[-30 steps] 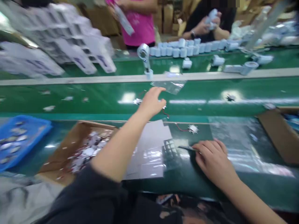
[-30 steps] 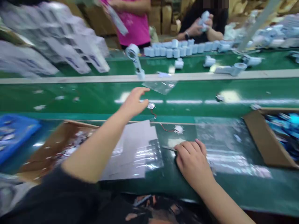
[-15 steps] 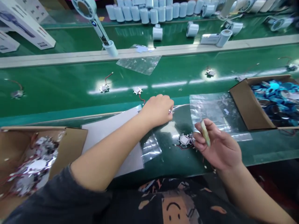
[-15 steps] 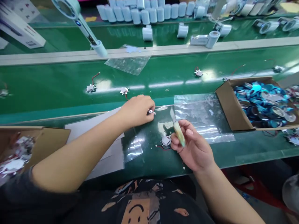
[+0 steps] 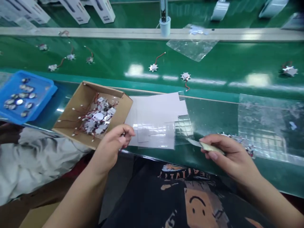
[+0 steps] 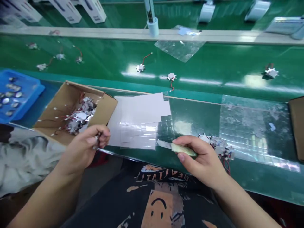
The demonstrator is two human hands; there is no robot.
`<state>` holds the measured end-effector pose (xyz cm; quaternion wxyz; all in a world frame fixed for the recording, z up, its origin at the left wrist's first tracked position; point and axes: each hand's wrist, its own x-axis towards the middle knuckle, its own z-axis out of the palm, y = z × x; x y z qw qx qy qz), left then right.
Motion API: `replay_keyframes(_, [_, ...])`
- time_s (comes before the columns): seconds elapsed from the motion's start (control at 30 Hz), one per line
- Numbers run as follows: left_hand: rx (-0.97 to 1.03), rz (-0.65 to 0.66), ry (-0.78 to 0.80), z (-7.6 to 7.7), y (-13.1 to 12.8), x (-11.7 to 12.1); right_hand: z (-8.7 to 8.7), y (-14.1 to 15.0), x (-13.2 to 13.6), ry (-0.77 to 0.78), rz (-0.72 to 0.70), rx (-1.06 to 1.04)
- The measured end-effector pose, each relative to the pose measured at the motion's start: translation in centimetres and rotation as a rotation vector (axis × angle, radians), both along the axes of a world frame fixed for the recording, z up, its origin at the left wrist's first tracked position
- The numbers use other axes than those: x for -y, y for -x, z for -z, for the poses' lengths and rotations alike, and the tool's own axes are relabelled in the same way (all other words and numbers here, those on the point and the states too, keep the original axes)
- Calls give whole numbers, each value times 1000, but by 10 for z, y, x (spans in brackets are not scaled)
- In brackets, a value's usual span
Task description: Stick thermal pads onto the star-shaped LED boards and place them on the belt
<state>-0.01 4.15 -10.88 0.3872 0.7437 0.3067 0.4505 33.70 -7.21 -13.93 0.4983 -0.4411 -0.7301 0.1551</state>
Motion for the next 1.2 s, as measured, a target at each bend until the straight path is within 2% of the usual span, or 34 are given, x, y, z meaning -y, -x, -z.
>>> replay_keyframes(0.07, [-370,-115,-204,16,9,12,-6,20,-11,-58,34,208])
replay_keyframes(0.13, [-639,-160,-460,30,8,22,-8,41,-26,-98,34,369])
replay_keyframes(0.2, [-749,-193,-689,43,2,27,-7,59,-41,-132,34,480])
replay_keyframes(0.3, [-830,-253,-843,59,-7,24,-3,77,-59,-187,72,612])
replay_keyframes(0.47, [-840,-307,-825,66,-7,15,2,86,-70,-262,121,745])
replay_keyframes(0.67, [-853,-268,-772,62,-5,13,3,87,-72,-274,163,775])
replay_keyframes(0.83, [-841,-250,-767,58,-6,11,2,88,-74,-266,145,775])
replay_keyframes(1.2, [-812,-280,-679,50,-6,9,2,85,-74,-256,147,763])
